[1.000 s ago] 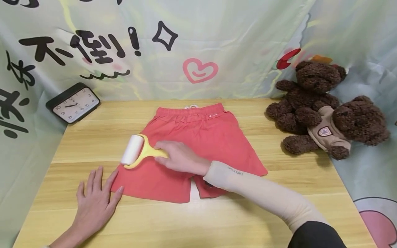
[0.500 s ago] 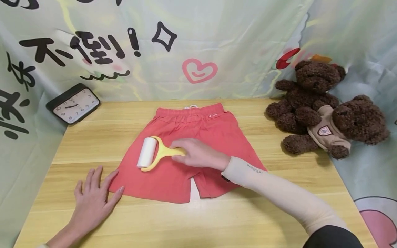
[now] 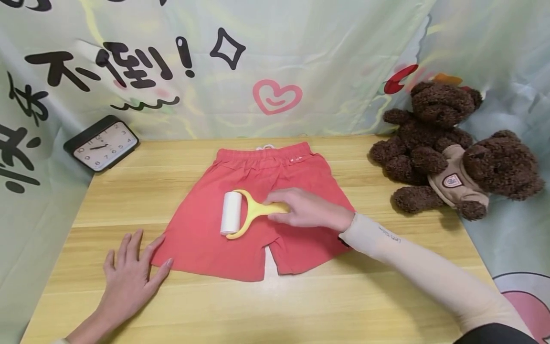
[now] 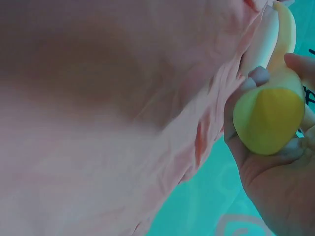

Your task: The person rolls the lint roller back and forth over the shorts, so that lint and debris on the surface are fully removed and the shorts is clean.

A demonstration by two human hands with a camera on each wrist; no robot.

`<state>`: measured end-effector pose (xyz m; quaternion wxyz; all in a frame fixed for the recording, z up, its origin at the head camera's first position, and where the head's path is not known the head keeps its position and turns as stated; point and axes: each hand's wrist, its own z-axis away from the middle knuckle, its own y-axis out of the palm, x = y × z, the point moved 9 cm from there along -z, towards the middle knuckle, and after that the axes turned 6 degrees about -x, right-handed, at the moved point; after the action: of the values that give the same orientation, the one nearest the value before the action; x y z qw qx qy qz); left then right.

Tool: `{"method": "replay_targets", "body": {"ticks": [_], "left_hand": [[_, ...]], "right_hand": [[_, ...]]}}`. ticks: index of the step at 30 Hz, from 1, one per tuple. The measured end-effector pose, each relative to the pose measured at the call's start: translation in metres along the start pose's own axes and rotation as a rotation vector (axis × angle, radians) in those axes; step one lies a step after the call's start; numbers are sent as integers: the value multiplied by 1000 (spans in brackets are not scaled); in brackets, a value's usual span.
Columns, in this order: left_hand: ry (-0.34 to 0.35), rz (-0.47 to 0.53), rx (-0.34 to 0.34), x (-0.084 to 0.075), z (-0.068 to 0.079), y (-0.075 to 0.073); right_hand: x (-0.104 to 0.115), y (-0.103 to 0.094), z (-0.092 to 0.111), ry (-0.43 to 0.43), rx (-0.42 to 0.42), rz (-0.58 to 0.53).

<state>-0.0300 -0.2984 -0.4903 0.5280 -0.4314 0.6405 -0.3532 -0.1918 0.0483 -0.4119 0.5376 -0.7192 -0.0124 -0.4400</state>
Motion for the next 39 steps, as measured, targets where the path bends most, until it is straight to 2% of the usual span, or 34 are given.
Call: {"method": "replay_targets", "body": {"ticks": [9, 22, 31, 39], "left_hand": [[-25, 22, 19, 1, 0, 0], [-23, 40, 16, 0, -1, 0], [-30, 26, 22, 2, -1, 0], [-28, 24, 18, 0, 0, 1]], "right_hand": [[-16, -17, 19, 0, 17, 42], [-33, -49, 47, -26, 49, 73], [-52, -67, 67, -14, 59, 85], [-68, -83, 88, 38, 46, 92]]}}
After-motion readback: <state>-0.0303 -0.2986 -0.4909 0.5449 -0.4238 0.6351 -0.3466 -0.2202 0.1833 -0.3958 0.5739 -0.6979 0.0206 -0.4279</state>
